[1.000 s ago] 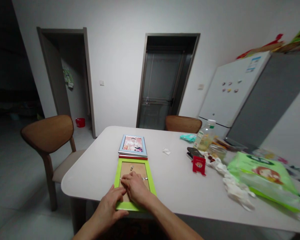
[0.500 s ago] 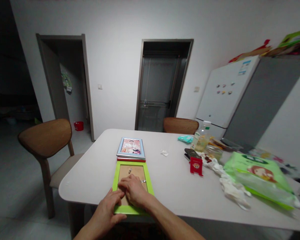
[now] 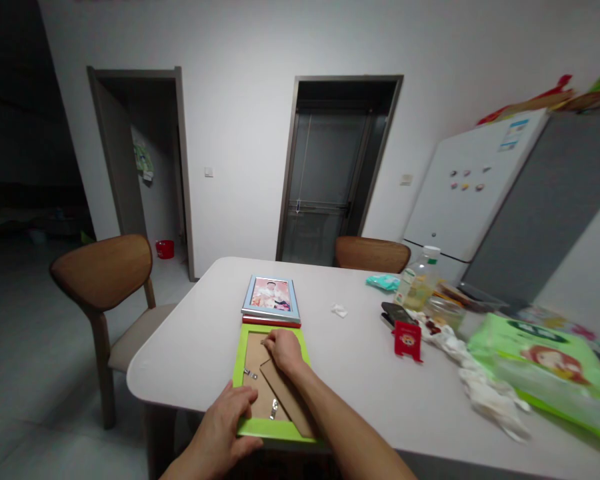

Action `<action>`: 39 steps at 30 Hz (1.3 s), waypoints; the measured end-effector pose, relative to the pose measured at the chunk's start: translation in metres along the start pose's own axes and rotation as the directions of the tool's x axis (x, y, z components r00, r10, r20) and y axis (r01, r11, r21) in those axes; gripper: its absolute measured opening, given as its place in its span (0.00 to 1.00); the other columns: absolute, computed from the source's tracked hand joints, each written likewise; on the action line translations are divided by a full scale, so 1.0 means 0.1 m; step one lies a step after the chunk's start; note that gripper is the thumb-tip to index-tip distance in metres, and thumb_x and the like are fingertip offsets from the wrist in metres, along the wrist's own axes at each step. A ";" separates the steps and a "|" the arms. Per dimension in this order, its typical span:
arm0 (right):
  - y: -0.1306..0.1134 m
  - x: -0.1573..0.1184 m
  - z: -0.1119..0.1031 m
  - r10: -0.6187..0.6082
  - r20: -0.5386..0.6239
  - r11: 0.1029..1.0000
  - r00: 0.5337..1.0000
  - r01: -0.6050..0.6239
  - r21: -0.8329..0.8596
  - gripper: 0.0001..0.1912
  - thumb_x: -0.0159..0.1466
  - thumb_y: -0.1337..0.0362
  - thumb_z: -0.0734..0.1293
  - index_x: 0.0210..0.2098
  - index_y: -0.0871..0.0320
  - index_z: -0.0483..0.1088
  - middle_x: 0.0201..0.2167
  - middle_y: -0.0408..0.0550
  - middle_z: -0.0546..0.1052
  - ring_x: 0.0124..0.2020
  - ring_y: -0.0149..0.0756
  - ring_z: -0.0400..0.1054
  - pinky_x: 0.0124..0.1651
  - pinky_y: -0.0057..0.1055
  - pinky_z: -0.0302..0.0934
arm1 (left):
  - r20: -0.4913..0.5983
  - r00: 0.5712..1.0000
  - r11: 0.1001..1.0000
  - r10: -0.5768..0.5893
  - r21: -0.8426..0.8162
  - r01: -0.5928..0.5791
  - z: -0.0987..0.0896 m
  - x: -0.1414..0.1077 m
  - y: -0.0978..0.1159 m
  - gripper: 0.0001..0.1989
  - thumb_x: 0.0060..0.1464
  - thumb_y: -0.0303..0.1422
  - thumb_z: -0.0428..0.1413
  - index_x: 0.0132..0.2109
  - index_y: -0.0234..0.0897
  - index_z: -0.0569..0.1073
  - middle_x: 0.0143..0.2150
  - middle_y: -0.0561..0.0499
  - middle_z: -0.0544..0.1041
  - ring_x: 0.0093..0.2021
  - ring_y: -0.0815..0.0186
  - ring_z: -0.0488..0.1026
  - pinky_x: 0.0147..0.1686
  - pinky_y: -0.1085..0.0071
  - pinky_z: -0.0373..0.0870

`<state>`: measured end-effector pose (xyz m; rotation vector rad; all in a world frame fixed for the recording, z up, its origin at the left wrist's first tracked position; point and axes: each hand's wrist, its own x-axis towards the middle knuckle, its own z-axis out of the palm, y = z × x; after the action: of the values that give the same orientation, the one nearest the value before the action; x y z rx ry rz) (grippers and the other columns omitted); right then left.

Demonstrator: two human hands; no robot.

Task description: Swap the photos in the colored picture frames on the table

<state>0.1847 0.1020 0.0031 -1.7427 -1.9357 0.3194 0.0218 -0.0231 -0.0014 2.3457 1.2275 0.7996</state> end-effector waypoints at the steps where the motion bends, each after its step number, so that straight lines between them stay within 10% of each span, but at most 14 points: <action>1: 0.00 0.04 0.02 0.040 -0.008 0.999 0.999 -0.040 -0.012 0.09 0.52 0.61 0.62 0.24 0.57 0.72 0.25 0.46 0.75 0.27 0.32 0.65 0.29 0.24 0.51 | 0.003 1.000 1.000 -0.003 0.001 0.003 0.00 0.00 0.00 0.31 0.30 0.27 0.64 0.46 0.31 0.64 0.42 0.44 0.72 0.45 0.58 0.67 0.55 0.52 0.49; 8: 0.01 0.24 0.08 0.247 -0.040 0.969 0.968 -0.248 -0.009 0.03 0.46 0.67 0.65 0.22 0.59 0.69 0.22 0.48 0.74 0.25 0.33 0.65 0.25 0.25 0.50 | 0.004 0.999 0.999 -0.044 -0.007 0.044 -0.01 -0.05 0.04 0.30 0.32 0.27 0.62 0.47 0.34 0.64 0.45 0.43 0.71 0.48 0.56 0.65 0.55 0.51 0.49; 21: 0.26 -0.26 -0.37 0.168 -0.125 0.920 0.978 -0.110 0.375 0.15 0.53 0.58 0.56 0.30 0.60 0.69 0.26 0.45 0.74 0.27 0.32 0.66 0.28 0.26 0.58 | 0.254 0.966 0.989 -0.042 0.150 0.004 0.20 0.19 0.44 0.29 0.34 0.24 0.59 0.48 0.27 0.65 0.57 0.35 0.57 0.58 0.48 0.50 0.55 0.50 0.45; 28: 0.46 -0.77 -0.56 0.434 -0.033 0.529 0.900 -0.225 0.818 0.16 0.50 0.56 0.60 0.35 0.59 0.68 0.28 0.47 0.73 0.27 0.33 0.66 0.26 0.27 0.59 | 0.027 1.000 0.992 -0.013 -0.122 0.017 -0.07 0.20 0.61 0.22 0.37 0.20 0.51 0.45 0.29 0.65 0.55 0.38 0.61 0.56 0.54 0.54 0.55 0.54 0.49; 35: -0.02 -1.07 -0.42 0.208 0.274 0.149 0.939 -0.308 0.940 0.20 0.55 0.54 0.57 0.44 0.57 0.62 0.30 0.49 0.74 0.28 0.36 0.69 0.28 0.31 0.61 | -0.241 0.953 0.564 -0.181 -0.820 -0.100 -0.09 0.37 1.06 0.12 0.49 0.33 0.49 0.42 0.38 0.60 0.51 0.44 0.64 0.49 0.60 0.65 0.45 0.65 0.64; 39: 0.33 -1.05 -0.74 0.379 0.123 0.261 0.917 -0.234 0.937 0.29 0.53 0.60 0.59 0.54 0.55 0.50 0.29 0.45 0.74 0.28 0.35 0.69 0.29 0.30 0.61 | -0.186 0.971 0.443 -0.149 -0.891 -0.103 0.00 0.56 1.05 0.29 0.44 0.29 0.53 0.53 0.40 0.48 0.51 0.44 0.65 0.47 0.62 0.67 0.44 0.67 0.65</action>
<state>0.2563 -0.0076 0.0268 -1.1758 -0.8274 1.1921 0.1125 -0.0336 0.0746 1.3313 0.5938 1.3398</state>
